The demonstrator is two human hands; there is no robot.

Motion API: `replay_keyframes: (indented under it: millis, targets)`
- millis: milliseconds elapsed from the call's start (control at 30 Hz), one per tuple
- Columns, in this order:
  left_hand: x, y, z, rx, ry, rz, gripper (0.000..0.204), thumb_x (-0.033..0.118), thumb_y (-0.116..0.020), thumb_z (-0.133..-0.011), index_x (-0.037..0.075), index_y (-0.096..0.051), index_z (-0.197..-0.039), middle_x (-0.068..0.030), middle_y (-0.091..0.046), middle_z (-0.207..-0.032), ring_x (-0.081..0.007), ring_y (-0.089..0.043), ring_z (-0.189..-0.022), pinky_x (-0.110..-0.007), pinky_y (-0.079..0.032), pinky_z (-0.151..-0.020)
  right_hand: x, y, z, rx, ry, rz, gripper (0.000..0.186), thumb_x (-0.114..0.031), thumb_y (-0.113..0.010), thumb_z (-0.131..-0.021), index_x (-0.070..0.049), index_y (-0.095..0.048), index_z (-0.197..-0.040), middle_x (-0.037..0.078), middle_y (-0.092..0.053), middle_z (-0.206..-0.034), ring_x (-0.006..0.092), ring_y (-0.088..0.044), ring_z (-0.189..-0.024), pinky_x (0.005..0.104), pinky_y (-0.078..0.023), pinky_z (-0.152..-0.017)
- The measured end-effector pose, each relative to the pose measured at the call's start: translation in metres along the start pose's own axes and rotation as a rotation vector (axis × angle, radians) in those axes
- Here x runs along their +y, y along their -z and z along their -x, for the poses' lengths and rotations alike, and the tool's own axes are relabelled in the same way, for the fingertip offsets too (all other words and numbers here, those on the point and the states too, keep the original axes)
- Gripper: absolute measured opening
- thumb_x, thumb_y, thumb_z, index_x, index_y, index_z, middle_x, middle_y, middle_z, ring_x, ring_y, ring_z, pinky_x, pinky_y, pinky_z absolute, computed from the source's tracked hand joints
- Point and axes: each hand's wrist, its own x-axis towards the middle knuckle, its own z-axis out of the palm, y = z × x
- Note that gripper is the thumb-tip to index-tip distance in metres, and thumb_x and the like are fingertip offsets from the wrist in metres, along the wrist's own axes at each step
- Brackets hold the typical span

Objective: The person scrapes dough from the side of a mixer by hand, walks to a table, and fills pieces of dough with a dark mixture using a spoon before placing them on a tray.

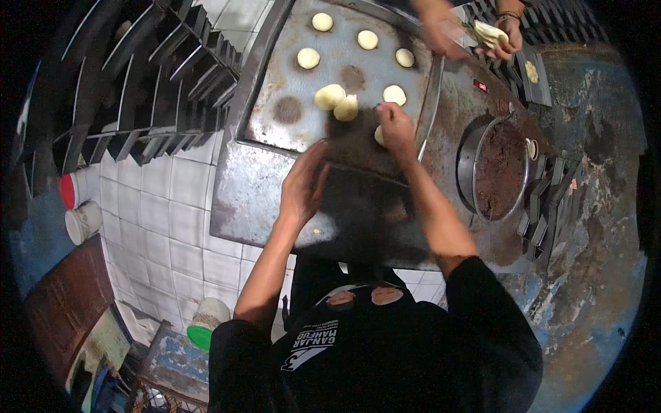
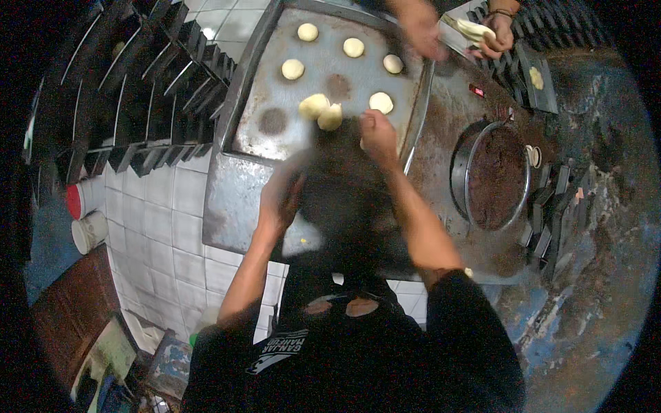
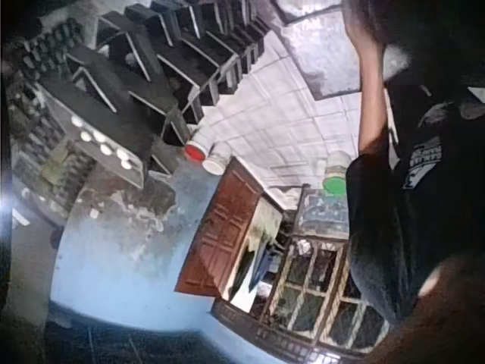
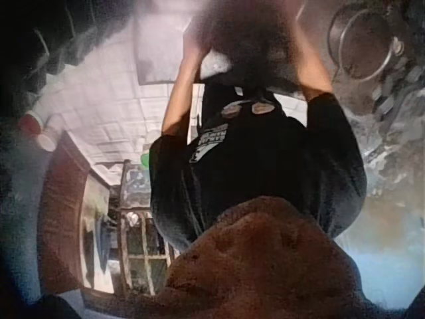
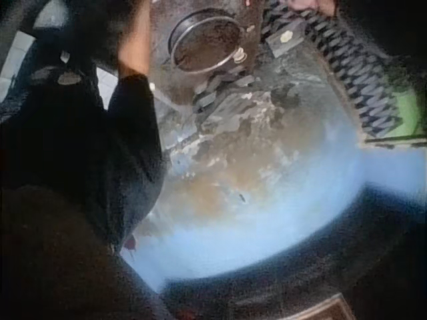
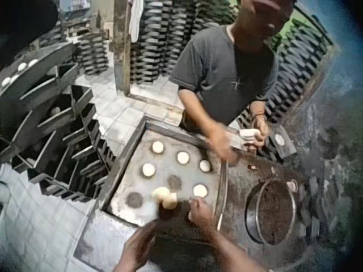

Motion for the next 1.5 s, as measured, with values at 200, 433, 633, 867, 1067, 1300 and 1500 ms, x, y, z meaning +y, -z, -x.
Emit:
replay_keyframes:
  millis: [200,433,633,867,1067,1300,1500]
  targets:
    - [-0.054,-0.041,-0.09,-0.059,-0.319,-0.657,0.041,0.011,-0.047,-0.097,0.001,-0.053,-0.136,-0.0166,-0.049,-0.146,-0.0316,-0.045,-0.137,-0.051,-0.034,-0.112,-0.044,-0.049,0.005,-0.034,-0.258,-0.078,0.033,-0.028,-0.069,-0.089,0.0,-0.068,-0.108,0.012,-0.07,-0.098,0.0203,-0.065,-0.085,0.0361,-0.052,-0.075]
    - [0.049,-0.12,-0.007,-0.385,0.245,0.27,0.048,0.03,-0.049,-0.104,-0.006,-0.051,-0.137,-0.0221,-0.061,-0.131,-0.0351,-0.058,-0.121,-0.041,-0.041,-0.106,-0.063,0.091,0.178,0.211,0.442,0.291,0.031,-0.019,-0.075,-0.084,-0.001,-0.065,-0.107,0.011,-0.064,-0.093,0.0207,-0.063,-0.082,0.0356,-0.051,-0.072]
    - [0.173,-0.199,0.093,-0.128,0.371,0.801,0.036,0.035,-0.047,-0.106,0.004,-0.059,-0.092,-0.0023,-0.057,-0.082,-0.0103,-0.053,-0.075,-0.028,-0.044,-0.064,-0.064,0.152,0.306,0.357,0.086,0.046,0.035,-0.01,-0.075,-0.085,-0.004,-0.063,-0.117,0.012,-0.063,-0.105,0.0211,-0.062,-0.099,0.0339,-0.051,-0.084]
    - [0.252,-0.269,0.178,-0.212,0.255,0.631,0.038,0.038,-0.049,-0.105,0.006,-0.059,-0.086,-0.0001,-0.052,-0.075,-0.0078,-0.048,-0.068,-0.029,-0.039,-0.055,-0.016,0.208,0.416,0.308,-0.026,-0.973,0.023,-0.007,-0.063,-0.096,0.004,-0.062,-0.116,0.004,-0.069,-0.103,0.0103,-0.062,-0.096,0.0275,-0.05,-0.087]
    - [0.167,-0.298,0.219,-0.269,0.499,0.669,0.07,0.055,-0.049,-0.1,0.007,-0.034,-0.15,-0.0146,-0.053,-0.13,-0.0278,-0.056,-0.112,-0.041,-0.054,-0.084,0.008,0.245,0.46,0.398,0.102,-0.292,0.018,-0.009,-0.062,-0.095,-0.001,-0.066,-0.11,0.01,-0.071,-0.103,0.0195,-0.068,-0.087,0.0325,-0.054,-0.083]
    - [0.186,-0.313,0.246,-0.383,0.5,0.775,0.043,0.002,-0.062,-0.091,0.006,-0.054,-0.133,-0.0048,-0.064,-0.12,-0.0161,-0.061,-0.107,-0.03,-0.05,-0.091,0.041,0.255,0.423,0.375,0.474,0.113,0.016,-0.014,-0.069,-0.08,-0.007,-0.07,-0.095,0.015,-0.056,-0.099,0.0328,-0.054,-0.102,0.0502,-0.045,-0.094]
    - [0.185,-0.302,0.166,-0.383,0.366,0.748,0.071,-0.007,-0.075,-0.075,0.006,-0.049,-0.14,-0.0027,-0.061,-0.121,-0.0156,-0.058,-0.112,-0.029,-0.041,-0.104,0.118,0.312,0.33,0.378,-0.045,0.834,0.015,-0.005,-0.051,-0.089,0.004,-0.06,-0.096,0.024,-0.061,-0.099,0.0428,-0.068,-0.068,0.0412,-0.059,-0.06]
